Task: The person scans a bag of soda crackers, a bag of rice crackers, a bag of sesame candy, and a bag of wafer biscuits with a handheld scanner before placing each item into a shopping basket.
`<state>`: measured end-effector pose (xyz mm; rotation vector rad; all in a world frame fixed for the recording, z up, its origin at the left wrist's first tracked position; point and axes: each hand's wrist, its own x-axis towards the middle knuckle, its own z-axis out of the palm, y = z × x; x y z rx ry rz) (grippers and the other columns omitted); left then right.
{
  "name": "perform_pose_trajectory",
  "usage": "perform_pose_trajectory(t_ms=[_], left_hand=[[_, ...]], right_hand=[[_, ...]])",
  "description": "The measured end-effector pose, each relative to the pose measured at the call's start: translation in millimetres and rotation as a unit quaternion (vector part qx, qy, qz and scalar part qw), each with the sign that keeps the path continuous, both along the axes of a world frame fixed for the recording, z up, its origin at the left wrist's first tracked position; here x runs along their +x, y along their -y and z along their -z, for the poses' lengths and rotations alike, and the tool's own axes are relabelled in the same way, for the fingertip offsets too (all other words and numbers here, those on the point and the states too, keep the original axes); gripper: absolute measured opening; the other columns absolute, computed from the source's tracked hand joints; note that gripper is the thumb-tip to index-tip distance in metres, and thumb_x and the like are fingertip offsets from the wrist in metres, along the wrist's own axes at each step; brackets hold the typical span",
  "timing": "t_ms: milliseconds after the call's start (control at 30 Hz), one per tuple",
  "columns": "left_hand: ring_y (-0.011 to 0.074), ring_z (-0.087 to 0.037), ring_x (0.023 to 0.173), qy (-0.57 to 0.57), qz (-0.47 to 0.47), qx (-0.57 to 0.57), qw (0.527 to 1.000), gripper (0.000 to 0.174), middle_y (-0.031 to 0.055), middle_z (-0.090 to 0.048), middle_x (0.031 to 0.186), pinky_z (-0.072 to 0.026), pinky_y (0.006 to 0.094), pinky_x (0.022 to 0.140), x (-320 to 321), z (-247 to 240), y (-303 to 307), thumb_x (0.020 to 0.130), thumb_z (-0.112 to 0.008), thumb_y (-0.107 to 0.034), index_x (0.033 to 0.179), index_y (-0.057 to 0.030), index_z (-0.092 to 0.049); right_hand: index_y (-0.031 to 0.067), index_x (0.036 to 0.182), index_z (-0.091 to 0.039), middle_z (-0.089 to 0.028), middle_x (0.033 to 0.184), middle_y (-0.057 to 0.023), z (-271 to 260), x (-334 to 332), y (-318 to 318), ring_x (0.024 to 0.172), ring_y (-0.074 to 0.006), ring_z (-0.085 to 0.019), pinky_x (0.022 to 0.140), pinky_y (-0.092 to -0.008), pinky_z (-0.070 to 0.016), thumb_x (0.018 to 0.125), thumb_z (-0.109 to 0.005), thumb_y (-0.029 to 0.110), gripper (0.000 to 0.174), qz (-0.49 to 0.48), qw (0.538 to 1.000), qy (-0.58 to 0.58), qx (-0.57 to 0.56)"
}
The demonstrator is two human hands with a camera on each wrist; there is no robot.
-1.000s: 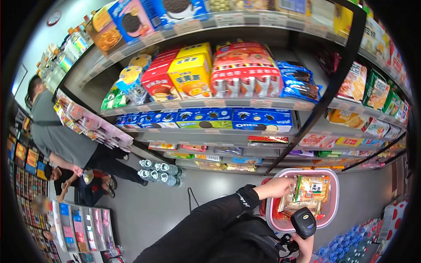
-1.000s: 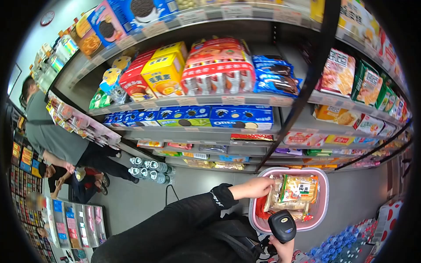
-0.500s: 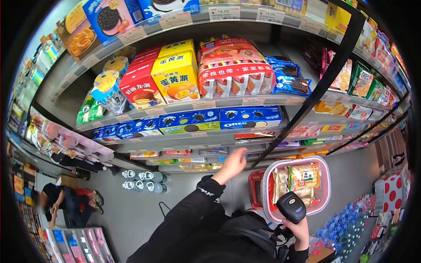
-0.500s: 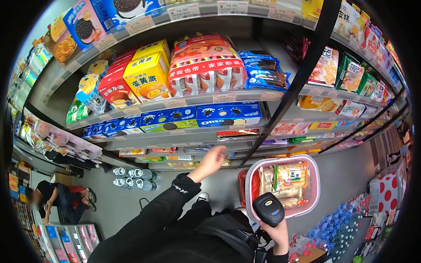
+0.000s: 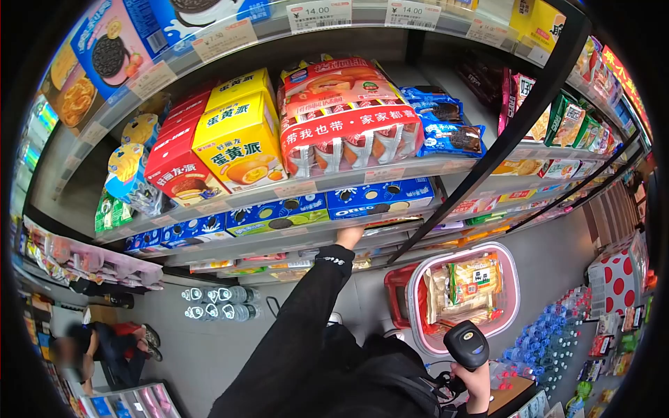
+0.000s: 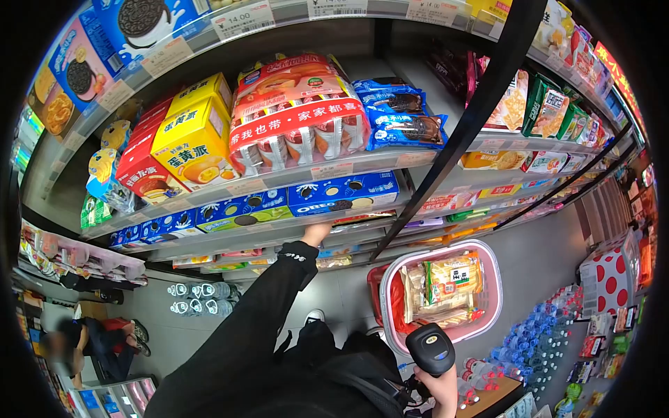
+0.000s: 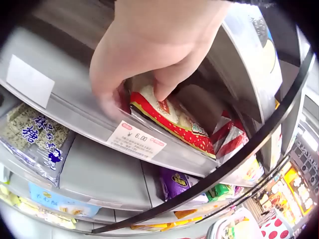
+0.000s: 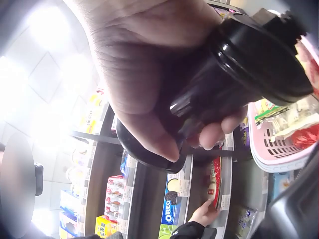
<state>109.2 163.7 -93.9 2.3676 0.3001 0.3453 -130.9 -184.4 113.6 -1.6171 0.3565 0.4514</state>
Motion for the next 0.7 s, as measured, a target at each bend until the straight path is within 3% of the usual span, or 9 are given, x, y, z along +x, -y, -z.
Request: perform_pose_trajectory(t_ms=[200,433,600,633,700], left_hand=[[0.0320,-0.055,0.086,-0.017,0.056,-0.181,0.982,0.026,0.0163,-0.056,0.097,-0.0449,0.0415,0.073,0.5,44.8,-12.3,0.076,-0.054,-0.014,0.101,-0.0038,-0.052],[0.0299,-0.054,0.091,-0.032,0.091,-0.369,0.924,0.032,0.0150,-0.054,0.103,-0.0452,0.0425,0.076,-3.5,83.2,-43.7,0.077,-0.056,-0.012,0.107,-0.0042,-0.048],[0.0284,-0.053,0.095,-0.043,0.117,-0.489,0.863,0.037,0.0141,-0.053,0.108,-0.0454,0.0431,0.079,-18.9,102.3,-75.1,0.078,-0.058,-0.010,0.112,-0.0046,-0.046],[0.0284,-0.053,0.095,-0.047,0.123,-0.488,0.863,0.037,0.0141,-0.053,0.108,-0.0454,0.0431,0.079,-25.4,82.0,-75.8,0.078,-0.058,-0.010,0.112,-0.0046,-0.046],[0.0243,-0.052,0.099,-0.075,0.058,-0.718,0.689,0.034,0.0107,-0.052,0.110,-0.0452,0.0439,0.082,-40.8,36.7,-72.8,0.080,-0.058,-0.012,0.111,-0.0050,-0.046]], right_hand=[[-0.0005,0.092,-0.052,-0.057,0.071,-0.0046,-2.7,6.7,2.2,0.055,-0.0106,-0.055,0.049,-0.0232,-0.0458,0.063,-0.064,-0.007,0.032,0.041,0.999,-0.006,0.008],[-0.0006,0.088,-0.053,-0.057,0.069,-0.0038,2.0,20.6,-6.7,0.055,-0.0105,-0.055,0.050,-0.0231,-0.0449,0.061,-0.064,-0.006,0.030,-0.007,1.000,0.013,-0.026],[-0.0012,0.085,-0.054,-0.057,0.068,-0.0038,-11.9,32.6,-29.0,0.053,-0.0100,-0.054,0.049,-0.0224,-0.0433,0.062,-0.063,-0.005,0.025,0.005,1.000,0.013,-0.013],[-0.0007,0.084,-0.054,-0.057,0.067,-0.0038,-11.7,33.7,-32.3,0.052,-0.0096,-0.053,0.047,-0.0222,-0.0425,0.062,-0.064,-0.005,0.025,0.002,1.000,0.023,-0.019],[-0.0007,0.086,-0.055,-0.058,0.071,-0.0034,-18.5,38.0,-39.5,0.058,-0.0098,-0.054,0.053,-0.0229,-0.0439,0.060,-0.065,-0.004,0.028,-0.012,1.000,0.002,-0.023]])
